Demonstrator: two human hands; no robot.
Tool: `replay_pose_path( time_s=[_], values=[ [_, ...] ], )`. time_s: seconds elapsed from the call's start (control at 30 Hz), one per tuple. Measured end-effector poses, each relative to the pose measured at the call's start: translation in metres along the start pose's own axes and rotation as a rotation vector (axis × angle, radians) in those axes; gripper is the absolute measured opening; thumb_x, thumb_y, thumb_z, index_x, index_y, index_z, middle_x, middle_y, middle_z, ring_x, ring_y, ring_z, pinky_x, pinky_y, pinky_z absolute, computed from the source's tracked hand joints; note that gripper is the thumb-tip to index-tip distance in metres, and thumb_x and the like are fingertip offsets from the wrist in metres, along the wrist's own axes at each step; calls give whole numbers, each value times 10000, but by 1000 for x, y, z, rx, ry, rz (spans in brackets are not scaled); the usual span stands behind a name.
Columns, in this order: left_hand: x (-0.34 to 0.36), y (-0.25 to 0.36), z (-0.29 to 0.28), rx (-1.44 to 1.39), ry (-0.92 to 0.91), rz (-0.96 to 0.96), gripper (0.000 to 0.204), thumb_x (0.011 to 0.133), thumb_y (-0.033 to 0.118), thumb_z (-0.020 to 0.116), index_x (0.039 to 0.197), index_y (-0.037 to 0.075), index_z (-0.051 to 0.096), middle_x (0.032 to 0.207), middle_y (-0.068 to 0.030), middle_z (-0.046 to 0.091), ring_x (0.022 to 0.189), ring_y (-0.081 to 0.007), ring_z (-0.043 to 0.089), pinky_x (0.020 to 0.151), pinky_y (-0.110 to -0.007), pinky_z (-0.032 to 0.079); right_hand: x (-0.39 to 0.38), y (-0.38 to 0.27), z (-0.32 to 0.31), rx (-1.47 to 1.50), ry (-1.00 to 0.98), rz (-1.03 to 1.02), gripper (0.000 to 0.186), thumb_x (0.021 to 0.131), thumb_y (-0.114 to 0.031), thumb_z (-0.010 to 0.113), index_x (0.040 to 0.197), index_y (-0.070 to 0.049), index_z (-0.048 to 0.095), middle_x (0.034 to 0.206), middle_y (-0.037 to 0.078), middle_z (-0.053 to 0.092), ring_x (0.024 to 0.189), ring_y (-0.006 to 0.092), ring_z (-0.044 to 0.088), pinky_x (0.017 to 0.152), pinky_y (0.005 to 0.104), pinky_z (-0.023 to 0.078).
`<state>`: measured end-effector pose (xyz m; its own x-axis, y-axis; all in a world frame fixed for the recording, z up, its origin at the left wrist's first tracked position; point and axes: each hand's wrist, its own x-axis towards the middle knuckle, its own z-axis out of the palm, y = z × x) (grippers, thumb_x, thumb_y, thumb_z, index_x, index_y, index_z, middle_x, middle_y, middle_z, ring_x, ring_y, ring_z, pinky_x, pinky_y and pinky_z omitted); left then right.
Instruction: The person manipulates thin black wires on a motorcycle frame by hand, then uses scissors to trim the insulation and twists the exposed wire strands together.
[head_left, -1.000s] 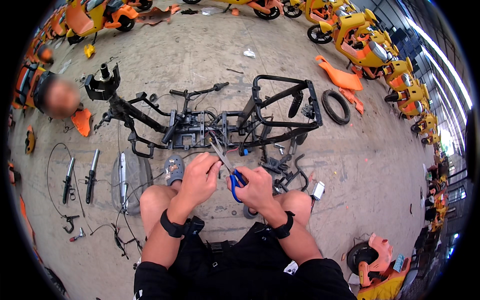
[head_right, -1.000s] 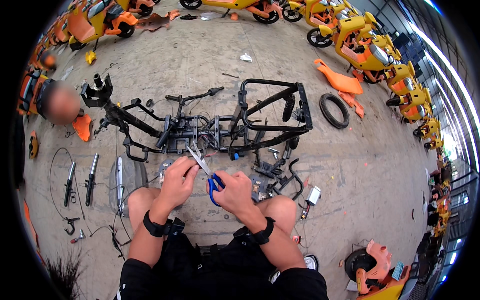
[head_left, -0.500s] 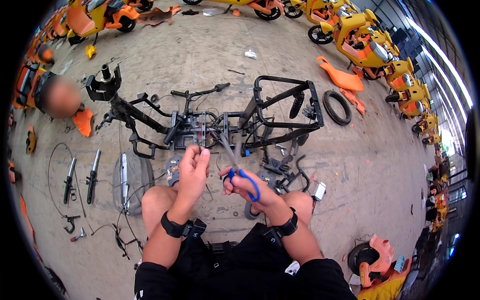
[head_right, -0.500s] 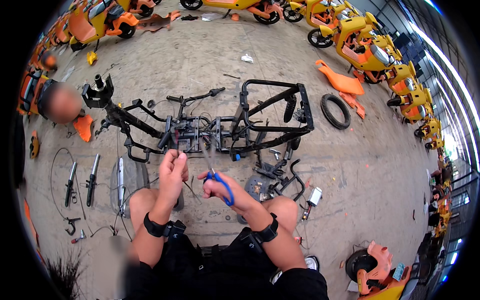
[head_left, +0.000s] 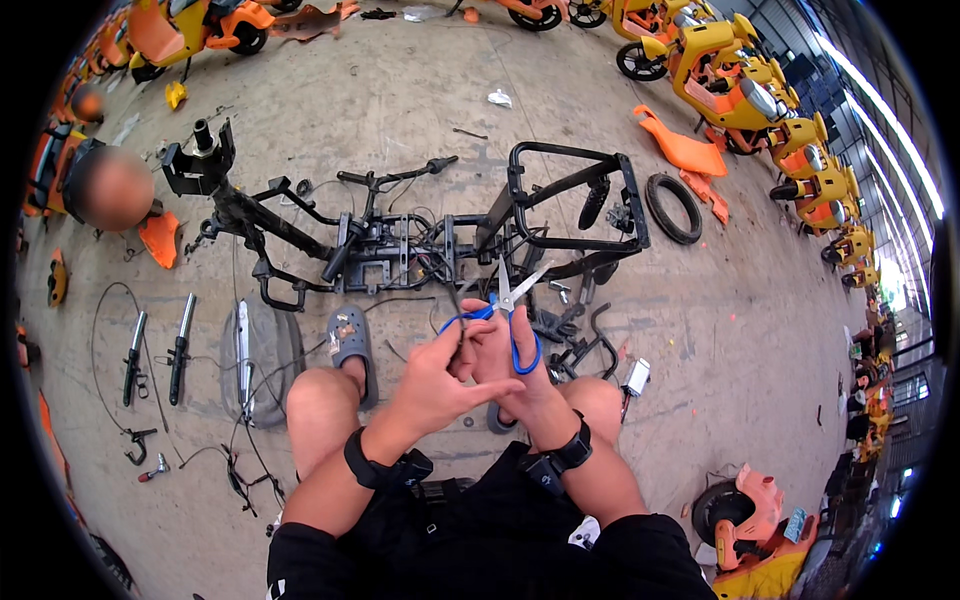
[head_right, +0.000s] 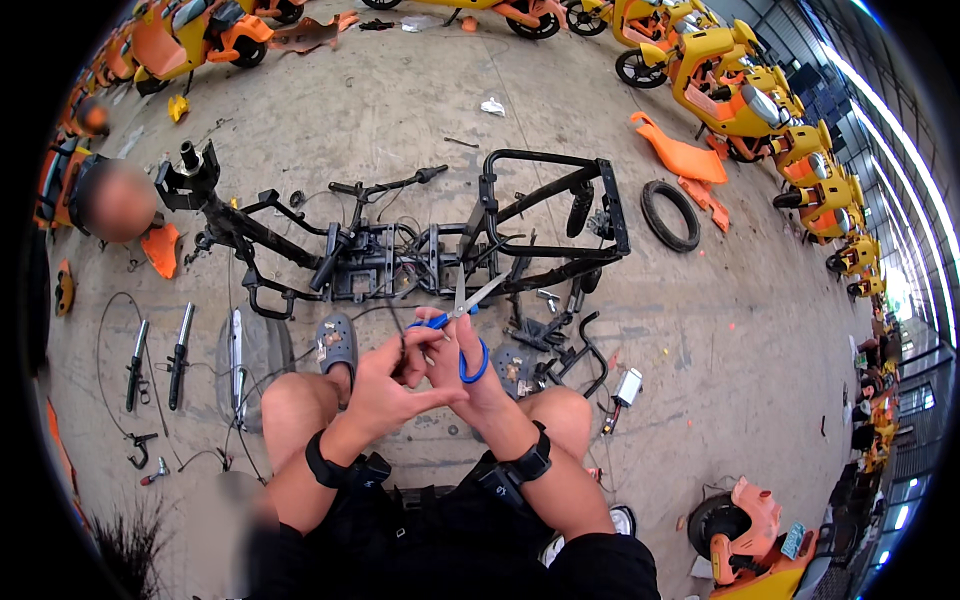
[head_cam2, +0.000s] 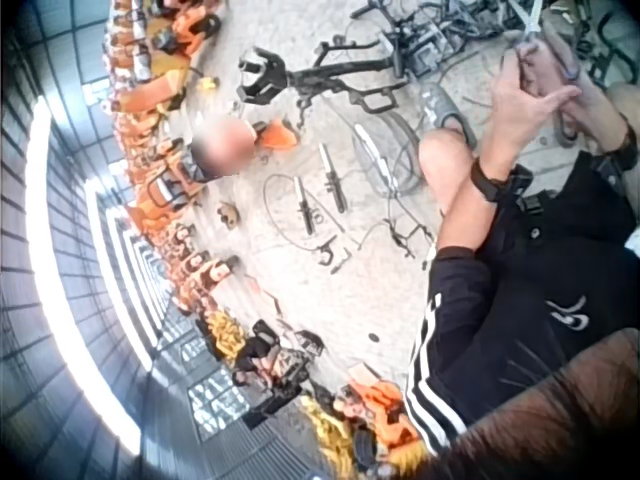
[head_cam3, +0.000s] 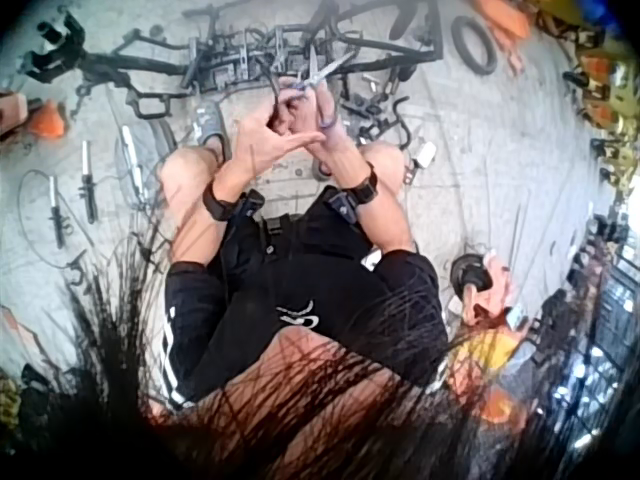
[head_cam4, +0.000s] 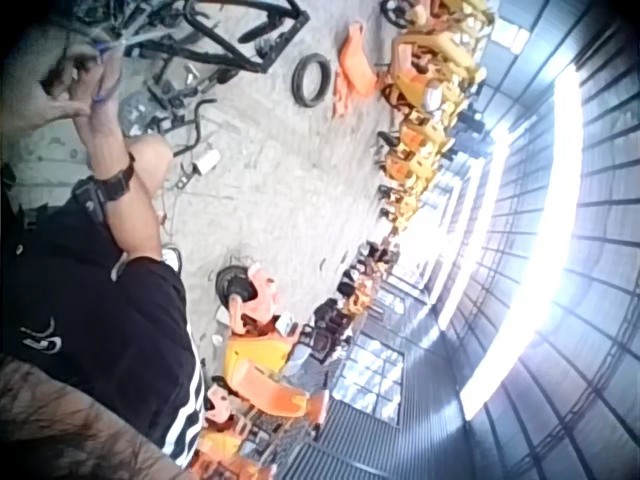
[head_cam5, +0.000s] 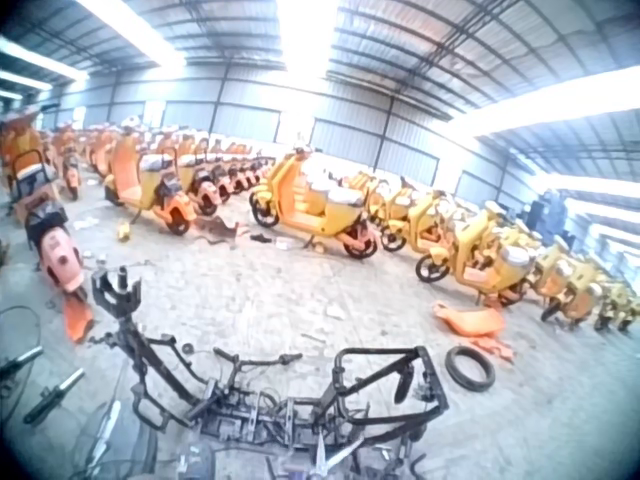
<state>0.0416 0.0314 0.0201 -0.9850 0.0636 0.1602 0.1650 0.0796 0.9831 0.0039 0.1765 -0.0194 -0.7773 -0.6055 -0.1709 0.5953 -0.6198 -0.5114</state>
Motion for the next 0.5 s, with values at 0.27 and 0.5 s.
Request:
replay_pose_path(
  time_s=[0.27, 0.5],
  values=[
    [8, -5, 4, -12, 146, 7, 351, 827, 132, 789, 1110, -24, 653, 791, 23, 620, 686, -29, 502, 586, -200, 414, 11, 19, -5, -63, 96, -63, 592, 997, -469, 491, 1436, -88, 377, 1161, 84, 603, 1080, 211, 582, 950, 346, 453],
    [6, -20, 13, -436, 93, -93, 383, 905, 30, 683, 1256, -40, 548, 1057, -55, 671, 909, -76, 617, 769, -200, 492, 12, 14, 18, 12, 205, -110, 584, 972, -314, 606, 1452, -81, 369, 1130, 15, 575, 969, 131, 571, 877, 323, 487]
  ],
)
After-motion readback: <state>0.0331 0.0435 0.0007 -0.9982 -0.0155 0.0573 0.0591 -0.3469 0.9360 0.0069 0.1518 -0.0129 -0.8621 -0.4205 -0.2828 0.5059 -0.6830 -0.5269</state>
